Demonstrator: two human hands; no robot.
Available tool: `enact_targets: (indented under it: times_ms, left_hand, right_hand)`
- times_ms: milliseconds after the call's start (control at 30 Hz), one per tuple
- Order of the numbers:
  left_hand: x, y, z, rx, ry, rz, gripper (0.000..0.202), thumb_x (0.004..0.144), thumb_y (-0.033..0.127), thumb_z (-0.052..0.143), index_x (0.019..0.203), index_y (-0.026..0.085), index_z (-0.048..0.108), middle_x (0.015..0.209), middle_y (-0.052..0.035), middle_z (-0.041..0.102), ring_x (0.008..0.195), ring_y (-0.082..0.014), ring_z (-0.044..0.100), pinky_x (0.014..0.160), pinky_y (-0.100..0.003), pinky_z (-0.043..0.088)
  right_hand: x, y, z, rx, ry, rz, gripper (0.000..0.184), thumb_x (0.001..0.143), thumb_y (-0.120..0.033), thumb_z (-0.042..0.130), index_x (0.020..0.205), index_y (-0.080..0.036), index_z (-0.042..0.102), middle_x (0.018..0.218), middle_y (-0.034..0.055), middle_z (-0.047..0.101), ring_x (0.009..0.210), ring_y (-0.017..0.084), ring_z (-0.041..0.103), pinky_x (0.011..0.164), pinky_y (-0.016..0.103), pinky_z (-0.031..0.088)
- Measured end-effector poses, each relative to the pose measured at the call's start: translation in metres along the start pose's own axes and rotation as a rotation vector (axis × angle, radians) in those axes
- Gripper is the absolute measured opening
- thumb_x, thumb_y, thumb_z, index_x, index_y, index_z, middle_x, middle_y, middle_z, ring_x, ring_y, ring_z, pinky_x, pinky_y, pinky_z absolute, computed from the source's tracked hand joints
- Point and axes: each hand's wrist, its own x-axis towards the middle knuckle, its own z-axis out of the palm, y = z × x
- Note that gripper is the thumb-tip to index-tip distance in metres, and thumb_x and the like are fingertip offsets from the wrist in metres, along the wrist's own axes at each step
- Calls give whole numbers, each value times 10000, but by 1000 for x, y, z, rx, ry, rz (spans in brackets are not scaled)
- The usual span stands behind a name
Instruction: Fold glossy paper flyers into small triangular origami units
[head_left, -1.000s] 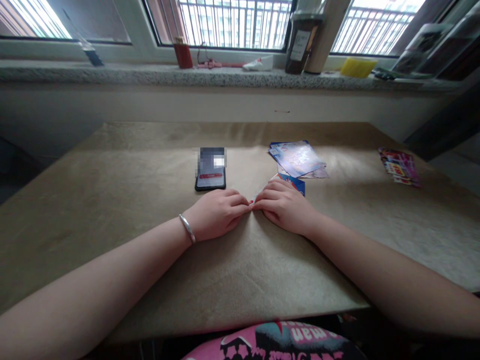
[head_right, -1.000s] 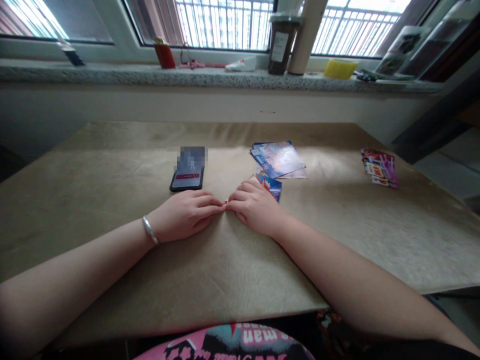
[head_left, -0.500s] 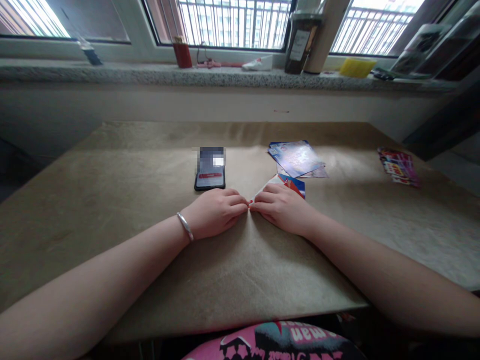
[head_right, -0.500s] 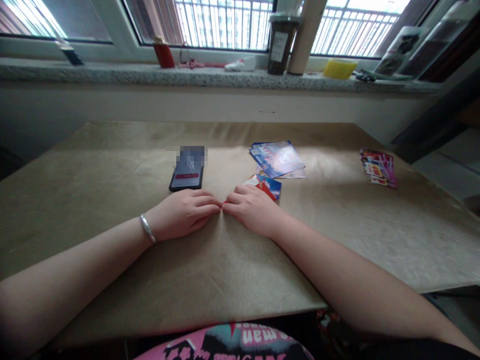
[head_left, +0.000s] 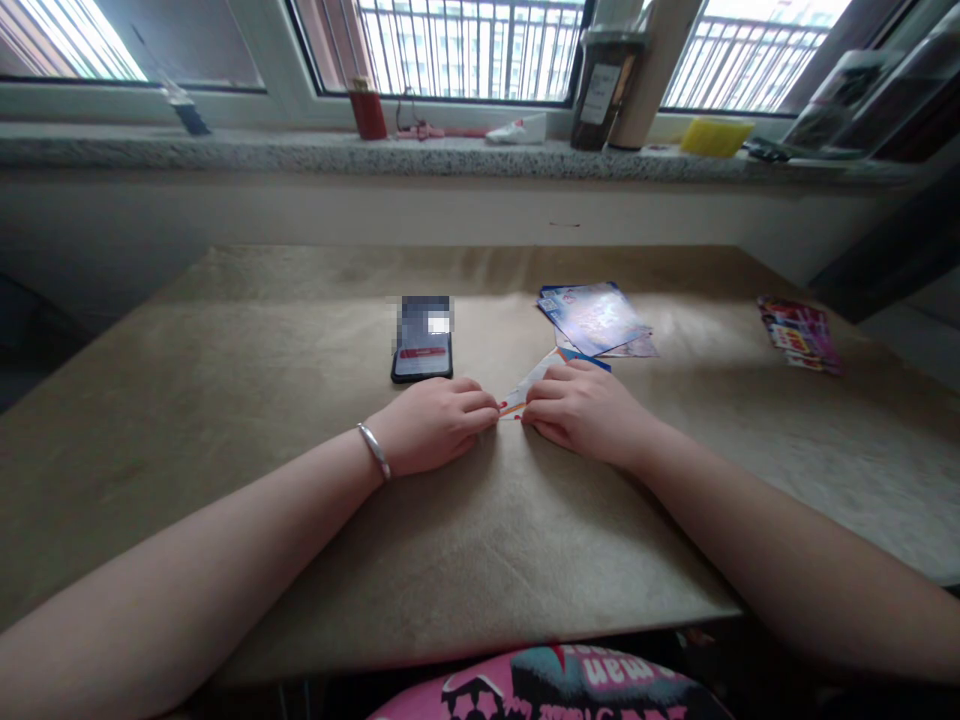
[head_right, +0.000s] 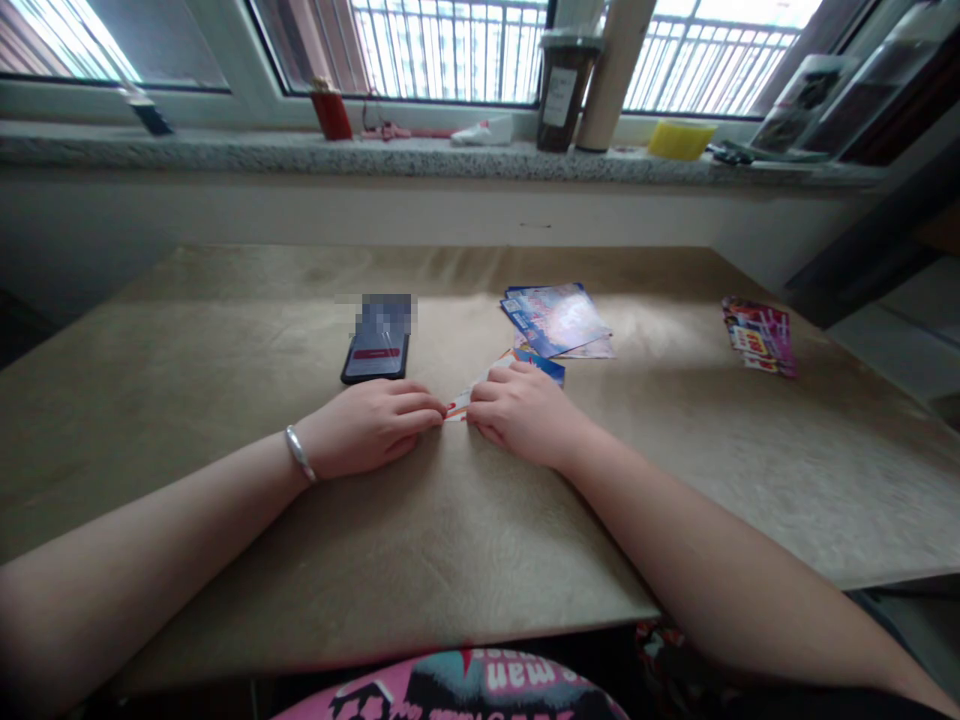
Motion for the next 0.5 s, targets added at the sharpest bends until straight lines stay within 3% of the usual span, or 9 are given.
enact_targets:
  times_ms: [500]
  left_hand:
    - [1, 2, 3, -28, 9, -46, 310, 794, 91, 478, 1078, 158, 584, 1087, -64, 637, 963, -198, 549, 842, -325, 486]
  right_hand:
    - [0, 4, 12, 83, 77, -11, 216, 887, -214, 485, 807, -203, 686, 768, 42, 656, 753, 165, 502, 672, 284, 363]
